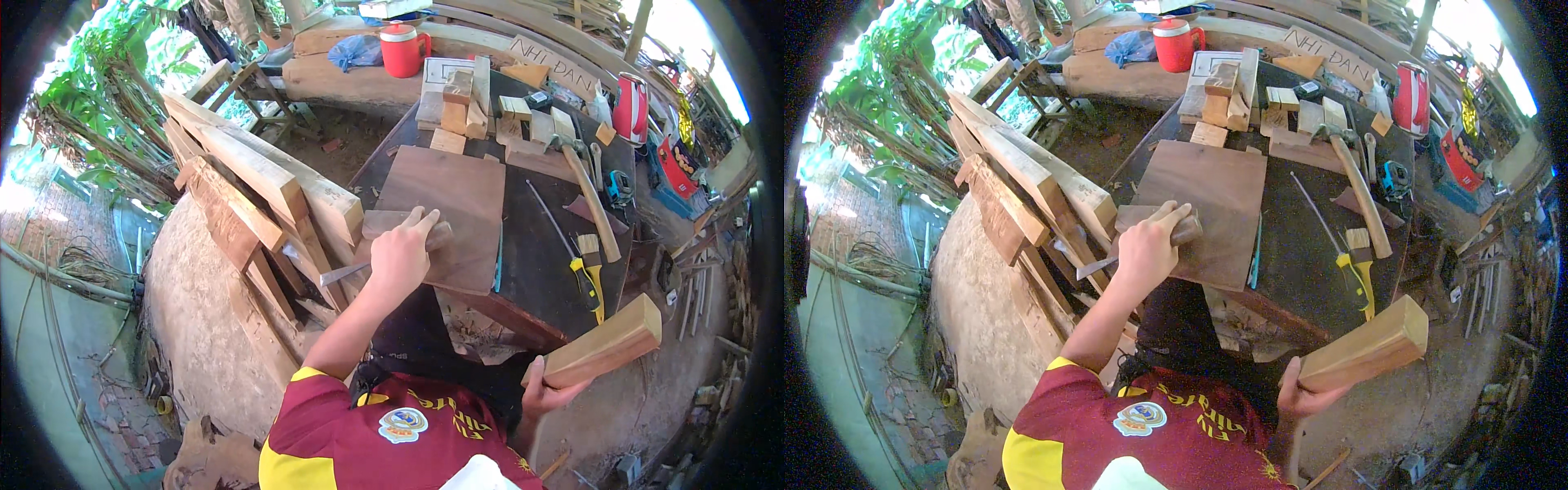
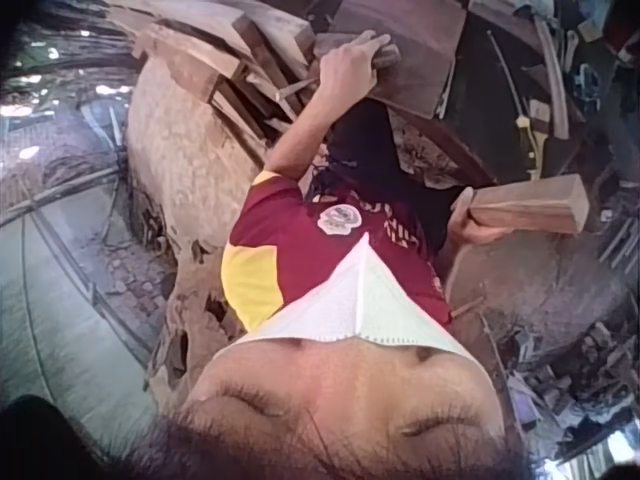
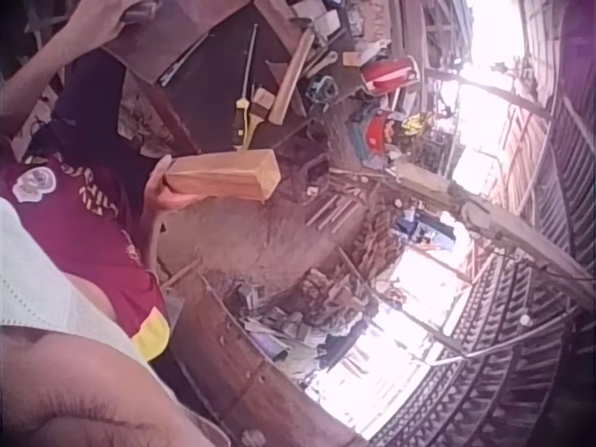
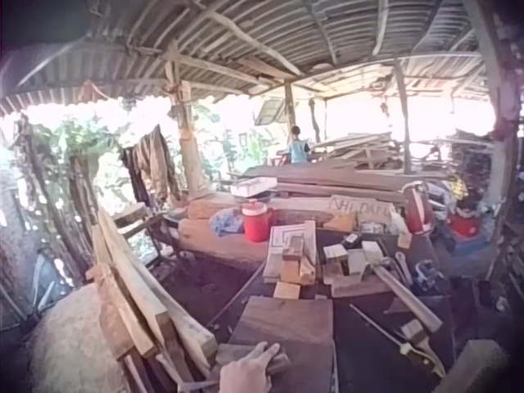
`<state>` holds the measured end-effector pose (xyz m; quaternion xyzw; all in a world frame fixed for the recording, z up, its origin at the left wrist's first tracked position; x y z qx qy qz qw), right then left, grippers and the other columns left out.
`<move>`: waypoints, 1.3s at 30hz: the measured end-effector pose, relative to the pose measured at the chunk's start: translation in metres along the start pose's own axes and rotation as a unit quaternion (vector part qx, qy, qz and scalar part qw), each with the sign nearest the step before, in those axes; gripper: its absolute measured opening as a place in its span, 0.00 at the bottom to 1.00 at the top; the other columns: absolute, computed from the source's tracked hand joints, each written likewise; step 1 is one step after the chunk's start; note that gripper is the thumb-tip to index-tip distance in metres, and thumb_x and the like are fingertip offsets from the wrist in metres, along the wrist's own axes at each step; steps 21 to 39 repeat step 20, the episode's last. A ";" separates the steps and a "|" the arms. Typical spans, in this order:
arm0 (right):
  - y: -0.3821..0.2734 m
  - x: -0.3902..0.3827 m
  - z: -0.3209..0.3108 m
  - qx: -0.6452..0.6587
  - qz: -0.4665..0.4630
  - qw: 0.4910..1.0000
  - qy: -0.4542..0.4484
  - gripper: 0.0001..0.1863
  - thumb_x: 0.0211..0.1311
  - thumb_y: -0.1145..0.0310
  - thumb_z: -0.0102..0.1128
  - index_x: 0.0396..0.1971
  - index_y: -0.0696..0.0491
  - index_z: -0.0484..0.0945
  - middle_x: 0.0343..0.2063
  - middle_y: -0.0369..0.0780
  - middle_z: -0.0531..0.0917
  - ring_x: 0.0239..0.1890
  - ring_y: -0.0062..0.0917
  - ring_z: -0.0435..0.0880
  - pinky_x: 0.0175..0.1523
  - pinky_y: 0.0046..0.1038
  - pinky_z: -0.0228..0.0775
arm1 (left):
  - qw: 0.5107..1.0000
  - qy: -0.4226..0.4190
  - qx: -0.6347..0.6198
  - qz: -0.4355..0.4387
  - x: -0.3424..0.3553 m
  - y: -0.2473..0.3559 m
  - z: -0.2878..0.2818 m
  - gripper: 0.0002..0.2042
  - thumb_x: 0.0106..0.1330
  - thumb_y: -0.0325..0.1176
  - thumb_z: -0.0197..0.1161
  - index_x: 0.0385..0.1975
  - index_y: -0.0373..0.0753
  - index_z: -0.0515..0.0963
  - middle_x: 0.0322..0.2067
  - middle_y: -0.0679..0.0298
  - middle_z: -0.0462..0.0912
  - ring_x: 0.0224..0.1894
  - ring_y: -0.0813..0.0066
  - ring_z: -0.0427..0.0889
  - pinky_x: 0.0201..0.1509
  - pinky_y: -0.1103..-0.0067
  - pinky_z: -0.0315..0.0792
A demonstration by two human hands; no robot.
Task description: The person marks a rectangular wooden block with a pen, then uses a chisel and a wooden mallet to carve and shape the block. They repeatedly strike the chisel to remove wood shavings and refine the block's edges.
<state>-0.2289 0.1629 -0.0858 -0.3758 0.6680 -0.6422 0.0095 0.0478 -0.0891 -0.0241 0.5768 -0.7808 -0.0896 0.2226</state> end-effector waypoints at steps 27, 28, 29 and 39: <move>0.006 0.021 -0.016 -0.056 0.016 0.997 0.046 0.53 0.49 0.71 0.74 0.70 0.65 0.47 0.64 0.53 0.61 0.65 0.40 0.64 0.68 0.41 0.58 | 0.929 -0.086 -0.113 0.343 0.020 0.169 -0.008 0.23 0.46 0.33 0.67 0.48 0.43 0.77 0.24 0.61 0.81 0.28 0.60 0.84 0.27 0.68 0.76; 0.006 0.021 -0.016 -0.056 0.016 0.997 0.046 0.53 0.49 0.71 0.74 0.70 0.65 0.47 0.64 0.53 0.61 0.65 0.40 0.64 0.68 0.41 0.58 | 0.929 -0.086 -0.113 0.343 0.020 0.169 -0.008 0.23 0.46 0.33 0.67 0.48 0.43 0.77 0.24 0.61 0.81 0.28 0.60 0.84 0.27 0.68 0.76; 0.006 0.021 -0.016 -0.056 0.016 0.997 0.046 0.53 0.49 0.71 0.74 0.70 0.65 0.47 0.64 0.53 0.61 0.65 0.40 0.64 0.68 0.41 0.58 | 0.929 -0.086 -0.113 0.343 0.020 0.169 -0.008 0.23 0.46 0.33 0.67 0.48 0.43 0.77 0.24 0.61 0.81 0.28 0.60 0.84 0.27 0.68 0.76; 0.006 0.021 -0.016 -0.056 0.016 0.997 0.046 0.53 0.49 0.71 0.74 0.70 0.65 0.47 0.64 0.53 0.61 0.65 0.40 0.64 0.68 0.41 0.58 | 0.929 -0.086 -0.113 0.343 0.020 0.169 -0.008 0.23 0.46 0.33 0.67 0.48 0.43 0.77 0.24 0.61 0.81 0.28 0.60 0.84 0.27 0.68 0.76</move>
Point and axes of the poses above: each hand's wrist, its own x-axis towards the middle knuckle, its own z-axis out of the palm, y = z × x, the point moved 9 cm from there along x, towards the middle knuckle
